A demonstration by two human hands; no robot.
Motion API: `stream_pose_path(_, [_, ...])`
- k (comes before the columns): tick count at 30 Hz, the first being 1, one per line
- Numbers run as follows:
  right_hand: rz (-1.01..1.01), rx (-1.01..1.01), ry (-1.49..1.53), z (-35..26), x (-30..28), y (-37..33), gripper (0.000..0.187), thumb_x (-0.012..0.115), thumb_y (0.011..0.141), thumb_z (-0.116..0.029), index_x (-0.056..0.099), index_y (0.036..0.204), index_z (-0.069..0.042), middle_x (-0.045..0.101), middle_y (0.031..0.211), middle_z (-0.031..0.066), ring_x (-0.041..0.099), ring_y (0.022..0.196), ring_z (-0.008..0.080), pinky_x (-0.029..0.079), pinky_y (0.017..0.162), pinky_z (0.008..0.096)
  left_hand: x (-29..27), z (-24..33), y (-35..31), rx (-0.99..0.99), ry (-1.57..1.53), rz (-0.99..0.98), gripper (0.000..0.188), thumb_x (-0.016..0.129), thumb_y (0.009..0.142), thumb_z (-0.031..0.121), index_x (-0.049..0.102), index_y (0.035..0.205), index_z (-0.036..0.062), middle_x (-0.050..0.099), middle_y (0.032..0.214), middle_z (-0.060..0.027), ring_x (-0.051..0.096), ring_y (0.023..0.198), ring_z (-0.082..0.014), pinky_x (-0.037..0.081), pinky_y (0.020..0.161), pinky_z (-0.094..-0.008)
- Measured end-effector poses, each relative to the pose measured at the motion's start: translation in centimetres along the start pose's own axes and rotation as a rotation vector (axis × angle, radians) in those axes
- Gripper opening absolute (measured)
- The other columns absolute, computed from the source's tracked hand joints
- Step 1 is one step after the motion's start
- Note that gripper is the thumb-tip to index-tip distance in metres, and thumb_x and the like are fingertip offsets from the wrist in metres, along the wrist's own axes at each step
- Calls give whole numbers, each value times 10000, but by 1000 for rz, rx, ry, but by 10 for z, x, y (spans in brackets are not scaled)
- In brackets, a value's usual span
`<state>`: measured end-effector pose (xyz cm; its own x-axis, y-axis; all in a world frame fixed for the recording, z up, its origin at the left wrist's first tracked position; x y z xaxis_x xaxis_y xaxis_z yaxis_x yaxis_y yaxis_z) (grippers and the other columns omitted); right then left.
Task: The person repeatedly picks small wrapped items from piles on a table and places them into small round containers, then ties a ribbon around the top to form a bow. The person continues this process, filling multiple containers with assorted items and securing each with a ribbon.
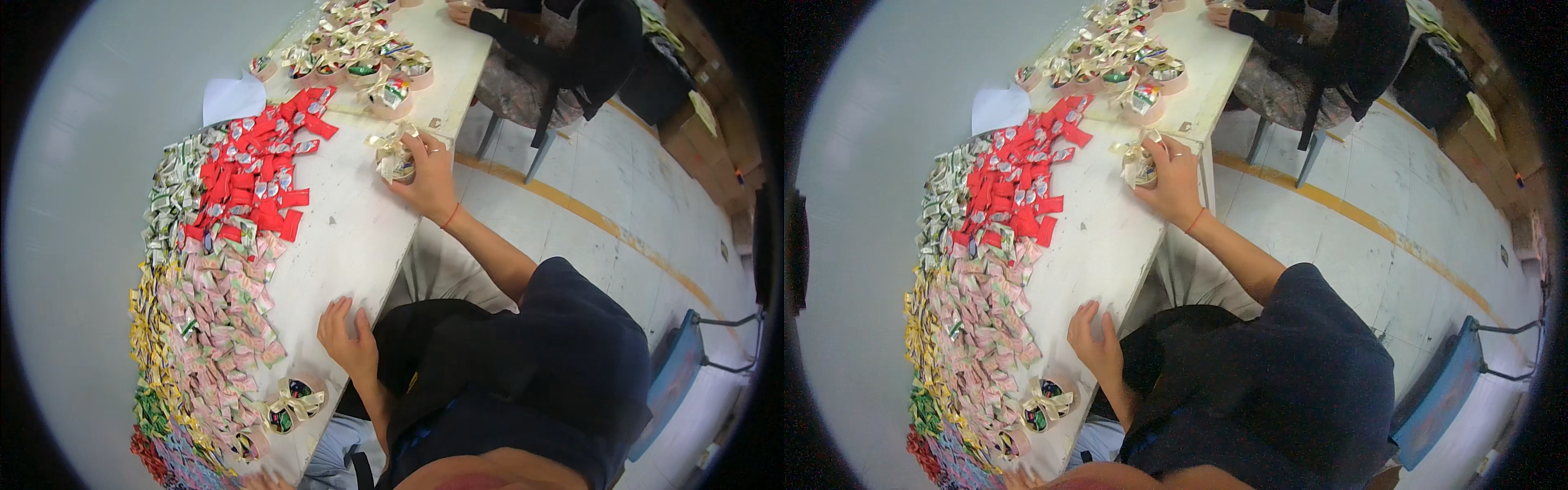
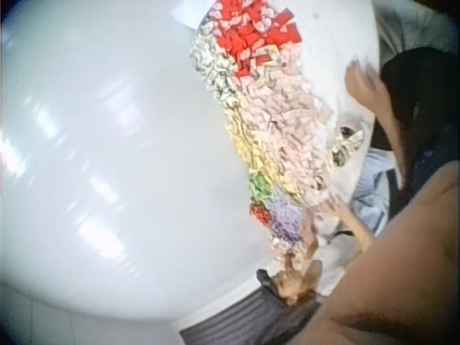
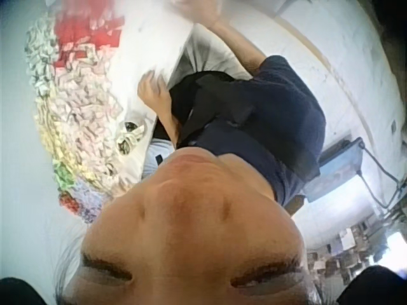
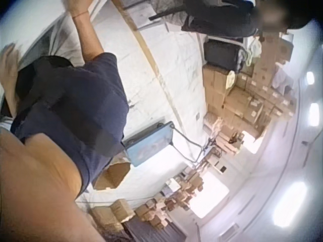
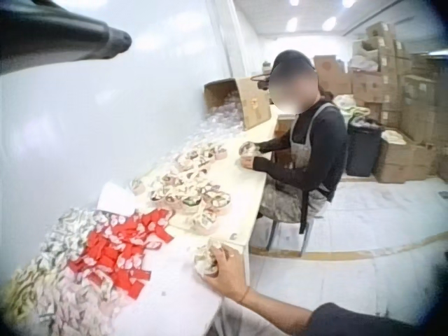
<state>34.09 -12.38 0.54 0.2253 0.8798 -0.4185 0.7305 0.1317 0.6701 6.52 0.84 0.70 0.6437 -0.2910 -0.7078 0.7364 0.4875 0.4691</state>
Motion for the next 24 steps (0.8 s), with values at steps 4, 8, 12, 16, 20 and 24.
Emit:
stream_pose_path(4, [64, 1, -84, 1, -3, 8, 767, 805, 601, -217, 508, 1307, -167, 473, 1301, 178, 449, 1162, 357, 345, 977, 473, -1, 0, -1, 20, 14, -4, 250, 676, 837, 89, 655, 1082, 42, 670, 1125, -110, 576, 1127, -316, 377, 1003, -417])
stream_pose_path(8, [108, 3, -121, 19, -5, 7, 770, 808, 618, -243, 493, 1316, -157, 479, 1297, 177, 450, 1168, 357, 348, 963, 471, 0, 2, 2, 27, -1, -23, 248, 671, 840, 97, 655, 1082, 44, 670, 1125, -111, 578, 1120, -318, 377, 1002, -420])
stream_pose_path(12, [67, 53, -83, 23, -16, 16, 761, 817, 632, -275, 497, 1306, -127, 527, 1257, 167, 482, 1151, 353, 355, 958, 464, 1, -2, 0, 26, 7, -26, 249, 672, 835, 94, 656, 1079, 49, 667, 1134, -109, 568, 1133, -317, 370, 1008, -421])
stream_pose_path(16, [4, 97, -112, 69, -29, 59, 750, 812, 633, -311, 523, 1293, -103, 594, 1183, 144, 525, 1125, 334, 365, 946, 448, 1, 1, 0, 2, 5, -17, 248, 677, 832, 95, 659, 1077, 53, 665, 1135, -106, 564, 1139, -314, 366, 1014, -418])
stream_pose_path(20, [172, 69, -307, 121, -49, 133, 715, 808, 619, -313, 555, 1257, -114, 603, 1097, 147, 541, 1039, 325, 429, 893, 438, 0, 1, -1, 2, 15, -9, 249, 682, 829, 98, 661, 1074, 55, 666, 1128, -103, 566, 1135, -310, 368, 1011, -416])
stream_pose_path(24, [186, 27, -224, 178, -19, 208, 753, 814, 659, -359, 517, 1303, -104, 587, 1157, 203, 531, 1103, 377, 410, 952, 470, 0, 1, 2, -21, 21, 3, 245, 682, 827, 97, 662, 1068, 55, 668, 1113, -103, 572, 1125, -310, 371, 1003, -415])
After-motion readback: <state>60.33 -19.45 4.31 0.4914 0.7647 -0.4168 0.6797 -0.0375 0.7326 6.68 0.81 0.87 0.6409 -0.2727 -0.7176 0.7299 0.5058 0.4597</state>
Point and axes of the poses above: each hand's wrist, its own y-axis towards the middle knuckle, its own x-axis out of the palm, z = x × y, the point moved 4 cm from there along y, towards the middle knuckle
